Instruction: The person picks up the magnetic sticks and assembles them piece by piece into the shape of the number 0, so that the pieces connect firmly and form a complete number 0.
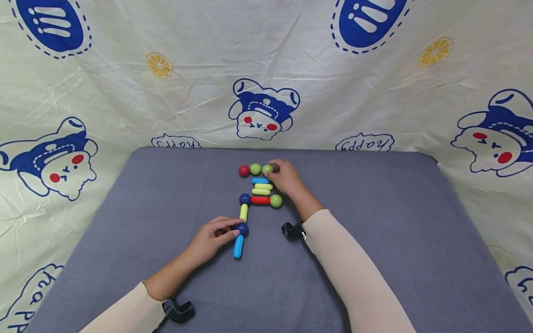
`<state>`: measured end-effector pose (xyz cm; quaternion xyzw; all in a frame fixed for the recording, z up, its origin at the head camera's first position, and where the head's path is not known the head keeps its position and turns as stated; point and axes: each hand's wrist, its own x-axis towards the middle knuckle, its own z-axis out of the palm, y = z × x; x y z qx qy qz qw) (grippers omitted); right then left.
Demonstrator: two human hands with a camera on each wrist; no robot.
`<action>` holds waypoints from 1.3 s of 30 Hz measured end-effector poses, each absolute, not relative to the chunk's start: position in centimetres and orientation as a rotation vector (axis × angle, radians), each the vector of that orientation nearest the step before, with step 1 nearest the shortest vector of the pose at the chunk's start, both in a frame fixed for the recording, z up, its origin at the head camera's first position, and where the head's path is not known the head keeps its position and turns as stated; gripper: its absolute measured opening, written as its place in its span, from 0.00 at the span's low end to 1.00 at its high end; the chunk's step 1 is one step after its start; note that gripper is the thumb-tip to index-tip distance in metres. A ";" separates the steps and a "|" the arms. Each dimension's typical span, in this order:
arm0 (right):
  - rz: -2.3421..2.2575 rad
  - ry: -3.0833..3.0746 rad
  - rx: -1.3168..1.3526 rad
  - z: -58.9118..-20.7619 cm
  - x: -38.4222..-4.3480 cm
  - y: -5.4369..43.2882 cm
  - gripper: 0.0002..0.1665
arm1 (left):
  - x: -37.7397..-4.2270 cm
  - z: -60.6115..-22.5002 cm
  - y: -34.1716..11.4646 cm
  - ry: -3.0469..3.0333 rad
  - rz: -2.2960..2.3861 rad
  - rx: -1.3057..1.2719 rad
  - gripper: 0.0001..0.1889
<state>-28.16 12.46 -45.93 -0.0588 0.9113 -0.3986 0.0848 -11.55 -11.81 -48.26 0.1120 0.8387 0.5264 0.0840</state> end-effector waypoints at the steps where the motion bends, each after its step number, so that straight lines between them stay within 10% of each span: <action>1: -1.187 2.719 -0.171 -45.9 -28.2 12.4 0.25 | -11.6 -48.3 -11.8 2.503 1.571 0.334 0.14; 39: -1.364 2.594 -0.414 -42.2 -19.1 12.9 0.22 | -11.7 -48.4 -11.8 2.494 1.580 0.338 0.13</action>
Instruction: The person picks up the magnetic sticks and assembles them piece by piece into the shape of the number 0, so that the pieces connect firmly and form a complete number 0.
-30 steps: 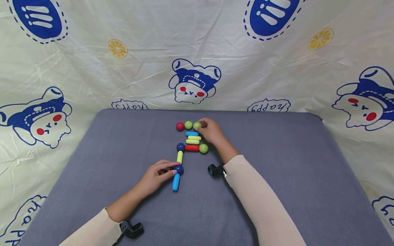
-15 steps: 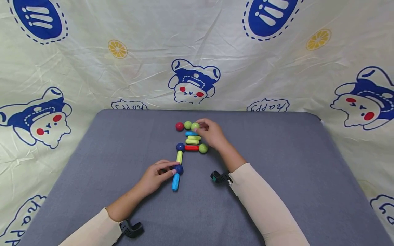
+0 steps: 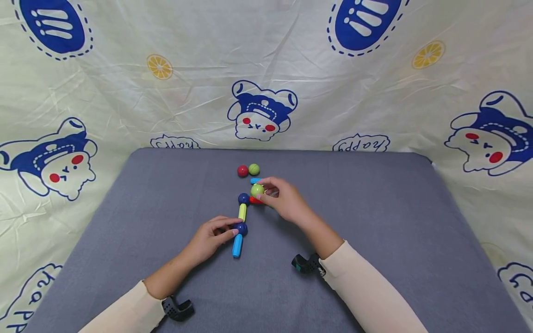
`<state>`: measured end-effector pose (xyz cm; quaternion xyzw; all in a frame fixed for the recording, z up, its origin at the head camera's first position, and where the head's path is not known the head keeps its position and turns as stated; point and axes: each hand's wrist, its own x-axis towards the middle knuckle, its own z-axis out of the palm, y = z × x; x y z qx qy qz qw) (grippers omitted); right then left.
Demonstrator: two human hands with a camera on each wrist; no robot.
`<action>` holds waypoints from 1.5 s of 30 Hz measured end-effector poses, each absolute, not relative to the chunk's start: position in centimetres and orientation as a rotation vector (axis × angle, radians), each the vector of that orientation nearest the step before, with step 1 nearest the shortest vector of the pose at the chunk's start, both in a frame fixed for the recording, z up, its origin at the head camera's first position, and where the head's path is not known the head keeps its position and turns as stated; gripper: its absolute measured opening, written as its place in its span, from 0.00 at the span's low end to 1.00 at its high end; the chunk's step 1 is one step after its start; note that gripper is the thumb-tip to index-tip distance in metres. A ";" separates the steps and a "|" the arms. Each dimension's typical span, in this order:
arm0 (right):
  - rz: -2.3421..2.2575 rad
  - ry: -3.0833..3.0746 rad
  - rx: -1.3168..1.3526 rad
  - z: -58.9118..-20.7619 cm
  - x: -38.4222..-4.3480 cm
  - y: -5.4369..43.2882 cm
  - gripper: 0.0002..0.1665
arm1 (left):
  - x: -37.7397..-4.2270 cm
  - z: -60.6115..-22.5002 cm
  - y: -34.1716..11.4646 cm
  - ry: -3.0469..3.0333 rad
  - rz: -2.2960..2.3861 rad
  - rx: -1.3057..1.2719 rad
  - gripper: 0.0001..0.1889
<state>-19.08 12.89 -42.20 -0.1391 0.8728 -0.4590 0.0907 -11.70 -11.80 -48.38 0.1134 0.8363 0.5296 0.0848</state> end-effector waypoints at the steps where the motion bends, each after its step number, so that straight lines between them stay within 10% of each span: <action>1: -1.361 2.594 -0.433 -42.3 -18.7 12.9 0.22 | -11.7 -48.4 -11.8 2.495 1.579 0.339 0.13; 45: -1.107 2.283 -0.951 -45.6 -9.1 10.5 0.18 | -11.8 -48.5 -11.9 2.524 1.543 0.358 0.14</action>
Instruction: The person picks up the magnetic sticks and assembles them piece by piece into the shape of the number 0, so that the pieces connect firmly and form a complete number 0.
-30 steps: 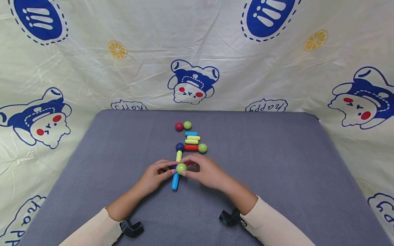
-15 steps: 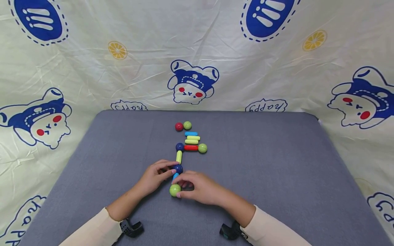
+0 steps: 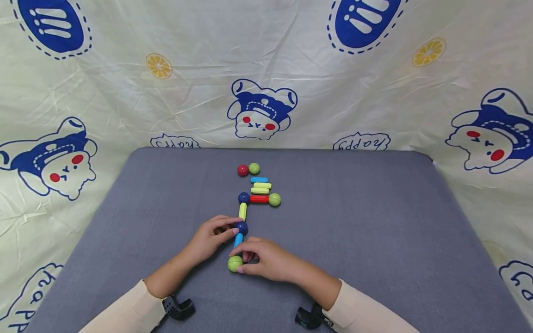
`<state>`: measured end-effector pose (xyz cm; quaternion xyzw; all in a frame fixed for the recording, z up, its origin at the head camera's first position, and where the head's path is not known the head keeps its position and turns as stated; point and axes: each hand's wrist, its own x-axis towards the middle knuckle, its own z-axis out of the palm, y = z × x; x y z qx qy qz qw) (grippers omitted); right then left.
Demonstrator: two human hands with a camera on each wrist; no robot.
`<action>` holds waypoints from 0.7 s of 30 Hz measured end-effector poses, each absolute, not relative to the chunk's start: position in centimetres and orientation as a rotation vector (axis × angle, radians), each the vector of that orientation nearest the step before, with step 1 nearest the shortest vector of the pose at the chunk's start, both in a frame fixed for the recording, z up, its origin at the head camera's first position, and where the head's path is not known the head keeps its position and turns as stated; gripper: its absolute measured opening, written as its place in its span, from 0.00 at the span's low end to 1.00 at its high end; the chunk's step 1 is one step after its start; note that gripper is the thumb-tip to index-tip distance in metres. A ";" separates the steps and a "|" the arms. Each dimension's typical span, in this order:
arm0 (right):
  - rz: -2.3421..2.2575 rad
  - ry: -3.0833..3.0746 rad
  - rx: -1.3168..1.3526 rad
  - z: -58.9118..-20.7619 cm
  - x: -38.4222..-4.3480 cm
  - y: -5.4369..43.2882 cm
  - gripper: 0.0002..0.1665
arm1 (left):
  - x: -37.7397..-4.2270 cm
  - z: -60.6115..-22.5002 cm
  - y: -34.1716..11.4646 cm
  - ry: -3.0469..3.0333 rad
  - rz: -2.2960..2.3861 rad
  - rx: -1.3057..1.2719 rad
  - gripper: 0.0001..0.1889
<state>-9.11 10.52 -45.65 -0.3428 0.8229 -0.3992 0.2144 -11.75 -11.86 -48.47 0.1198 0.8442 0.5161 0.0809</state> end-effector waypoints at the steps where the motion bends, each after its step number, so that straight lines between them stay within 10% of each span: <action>1: -1.112 2.287 -0.955 -45.7 -9.1 10.5 0.18 | -11.8 -48.4 -11.9 2.523 1.542 0.359 0.14; 21: -1.161 2.282 -0.953 -46.2 -9.4 10.7 0.18 | -11.8 -48.4 -11.9 2.522 1.550 0.377 0.14</action>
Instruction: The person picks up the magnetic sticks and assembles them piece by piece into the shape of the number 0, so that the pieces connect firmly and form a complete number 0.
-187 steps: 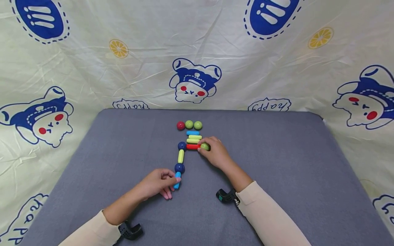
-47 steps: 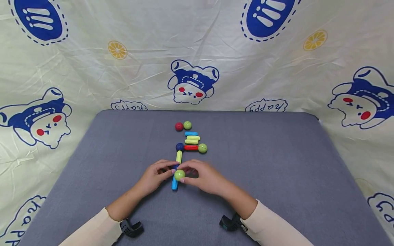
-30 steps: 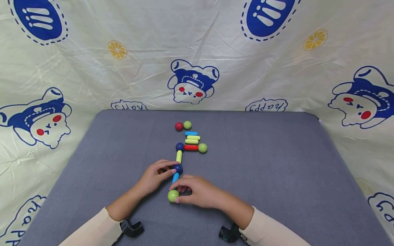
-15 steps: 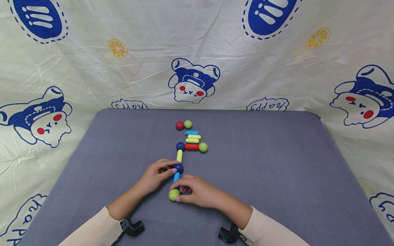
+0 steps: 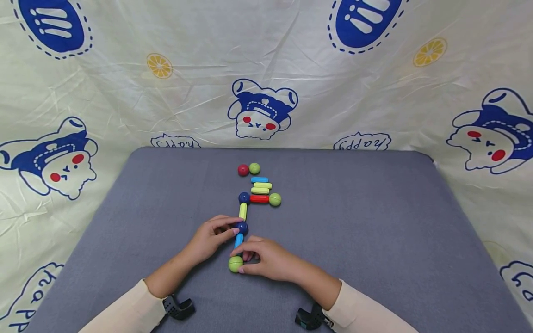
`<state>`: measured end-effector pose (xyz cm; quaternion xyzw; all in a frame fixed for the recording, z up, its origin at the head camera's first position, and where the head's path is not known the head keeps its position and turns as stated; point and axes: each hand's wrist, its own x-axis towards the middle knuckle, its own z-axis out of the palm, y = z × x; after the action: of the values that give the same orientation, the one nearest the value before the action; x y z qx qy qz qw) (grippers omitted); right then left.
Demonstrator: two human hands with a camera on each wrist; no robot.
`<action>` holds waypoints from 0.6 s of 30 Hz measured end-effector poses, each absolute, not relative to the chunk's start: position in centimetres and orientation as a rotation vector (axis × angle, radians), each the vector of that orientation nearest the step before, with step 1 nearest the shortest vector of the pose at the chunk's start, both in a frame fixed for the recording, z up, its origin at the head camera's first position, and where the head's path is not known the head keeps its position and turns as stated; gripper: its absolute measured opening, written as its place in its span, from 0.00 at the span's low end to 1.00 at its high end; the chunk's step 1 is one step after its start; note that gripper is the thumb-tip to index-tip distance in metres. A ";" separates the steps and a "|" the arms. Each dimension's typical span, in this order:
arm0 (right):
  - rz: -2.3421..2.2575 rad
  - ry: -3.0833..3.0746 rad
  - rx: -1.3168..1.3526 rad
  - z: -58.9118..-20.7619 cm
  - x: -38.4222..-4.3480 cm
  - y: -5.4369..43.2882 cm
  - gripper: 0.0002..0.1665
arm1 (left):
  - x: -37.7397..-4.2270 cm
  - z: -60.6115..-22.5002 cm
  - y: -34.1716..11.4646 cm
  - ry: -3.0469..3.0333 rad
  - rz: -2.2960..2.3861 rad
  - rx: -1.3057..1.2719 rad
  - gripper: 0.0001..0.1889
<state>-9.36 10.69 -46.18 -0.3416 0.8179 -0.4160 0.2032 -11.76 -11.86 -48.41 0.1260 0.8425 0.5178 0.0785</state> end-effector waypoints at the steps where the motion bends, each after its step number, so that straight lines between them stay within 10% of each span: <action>1: -1.167 2.277 -0.950 -46.2 -9.4 10.7 0.18 | -11.8 -48.4 -11.8 2.522 1.553 0.376 0.14; 18: -1.384 2.371 -0.822 -45.4 -11.5 12.1 0.19 | -11.7 -48.4 -11.8 2.533 1.551 0.376 0.14</action>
<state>-11.51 12.14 -45.41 -0.2842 0.8194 -0.4784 0.1376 -11.71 -11.77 -48.41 0.1253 0.8437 0.5167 0.0740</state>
